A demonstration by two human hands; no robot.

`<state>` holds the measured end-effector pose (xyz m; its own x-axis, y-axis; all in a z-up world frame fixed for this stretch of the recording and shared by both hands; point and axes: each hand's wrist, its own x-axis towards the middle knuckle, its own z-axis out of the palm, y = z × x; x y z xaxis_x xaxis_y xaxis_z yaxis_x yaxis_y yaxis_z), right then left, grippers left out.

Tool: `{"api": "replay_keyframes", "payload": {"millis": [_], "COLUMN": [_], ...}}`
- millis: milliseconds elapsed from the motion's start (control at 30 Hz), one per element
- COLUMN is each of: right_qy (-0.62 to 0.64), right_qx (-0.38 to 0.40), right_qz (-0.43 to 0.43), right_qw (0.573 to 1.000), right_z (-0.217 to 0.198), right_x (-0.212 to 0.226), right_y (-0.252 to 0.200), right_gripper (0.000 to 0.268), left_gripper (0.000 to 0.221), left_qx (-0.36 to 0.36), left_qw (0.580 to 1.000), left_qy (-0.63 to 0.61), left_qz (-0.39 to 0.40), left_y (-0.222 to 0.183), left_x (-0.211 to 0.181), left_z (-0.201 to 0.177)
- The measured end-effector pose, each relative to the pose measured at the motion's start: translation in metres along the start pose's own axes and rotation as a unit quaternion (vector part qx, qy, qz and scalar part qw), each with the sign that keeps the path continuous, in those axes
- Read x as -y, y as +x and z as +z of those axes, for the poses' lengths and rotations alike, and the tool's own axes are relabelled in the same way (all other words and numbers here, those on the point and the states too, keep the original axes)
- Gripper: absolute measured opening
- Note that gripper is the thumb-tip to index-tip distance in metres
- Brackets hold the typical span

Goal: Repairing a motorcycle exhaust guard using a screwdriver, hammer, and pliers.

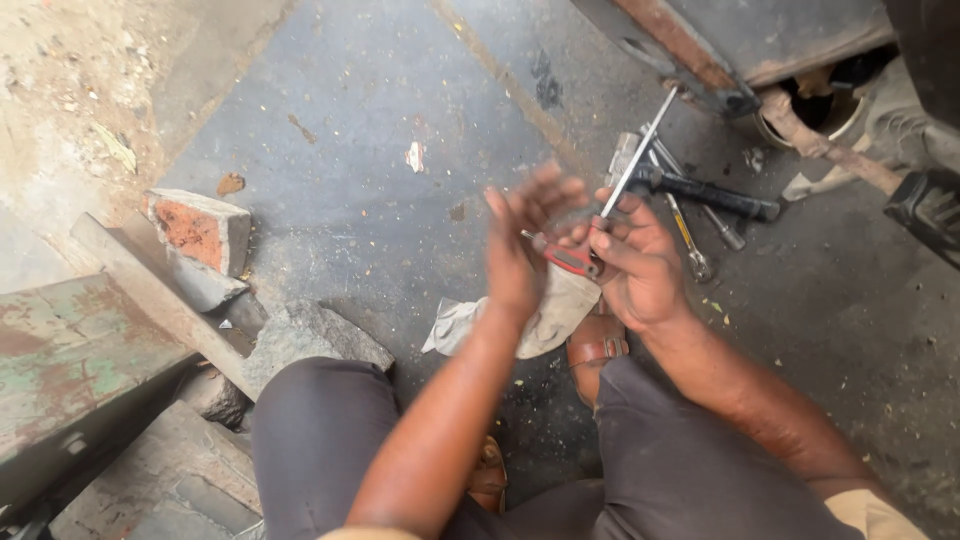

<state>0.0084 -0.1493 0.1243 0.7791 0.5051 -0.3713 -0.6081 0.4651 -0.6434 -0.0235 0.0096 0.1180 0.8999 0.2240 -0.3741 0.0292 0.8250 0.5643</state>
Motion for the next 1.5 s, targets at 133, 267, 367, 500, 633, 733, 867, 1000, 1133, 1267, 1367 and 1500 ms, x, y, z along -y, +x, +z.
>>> {"api": "replay_keyframes", "payload": {"millis": [133,267,367,500,633,733,867,1000,1133,1267,1367,1500], "right_qy": [-0.008,-0.132,-0.185,-0.143,-0.131,-0.146,-0.154,-0.166,-0.167,-0.177,-0.214,-0.298], "right_qx": [-0.016,-0.074,-0.140,-0.198,-0.204,-0.203,-0.193,-0.179,-0.166,-0.157,-0.150,-0.147], "right_qz": [-0.012,-0.040,-0.048,-0.057,-0.022,0.000,0.002,0.000,-0.004,-0.025,-0.059,-0.078], "right_qw": [1.000,0.988,0.972,0.968,0.970,0.968,0.969,0.970,0.972,0.971,0.964,0.940], "right_z": [0.015,0.007,-0.017,-0.050,-0.066,-0.070,-0.070,-0.065,-0.057,-0.052,-0.045,-0.034], "right_x": [0.006,0.012,0.024,0.041,0.034,0.033,0.035,0.038,0.040,0.041,0.041,0.036], "right_y": [0.004,0.008,0.001,-0.003,-0.005,-0.001,0.003,0.009,0.013,0.016,0.019,0.017], "right_gripper": [0.047,0.038,0.020,0.012,0.014,0.015,0.015,0.015,0.015,0.015,0.015,0.021], "left_gripper": [0.053,0.046,0.045,0.051,0.045,0.051,0.057,0.054,0.054,0.082,0.095,0.078], "left_qx": [0.114,-0.014,-0.029,0.035,0.197,0.097,0.010,0.046,0.095,0.173,0.222,0.257], "left_qw": [0.991,0.992,0.987,0.973,0.912,0.963,0.989,0.938,0.831,0.639,0.535,0.355], "left_qy": [-0.010,0.124,0.150,-0.091,-0.289,-0.145,0.033,0.340,0.543,0.748,0.813,0.878], "left_qz": [0.064,0.006,-0.048,-0.211,-0.215,-0.204,-0.143,-0.056,0.078,0.039,0.060,0.194], "left_y": [-0.018,-0.013,-0.016,-0.016,-0.023,-0.025,-0.023,-0.020,-0.018,-0.015,-0.014,-0.012], "left_x": [0.009,0.010,0.007,-0.015,-0.001,0.009,0.013,0.004,-0.021,-0.046,-0.050,-0.038], "left_z": [0.024,0.020,0.018,0.035,0.029,0.039,0.036,0.031,0.037,0.057,0.065,0.052]}}
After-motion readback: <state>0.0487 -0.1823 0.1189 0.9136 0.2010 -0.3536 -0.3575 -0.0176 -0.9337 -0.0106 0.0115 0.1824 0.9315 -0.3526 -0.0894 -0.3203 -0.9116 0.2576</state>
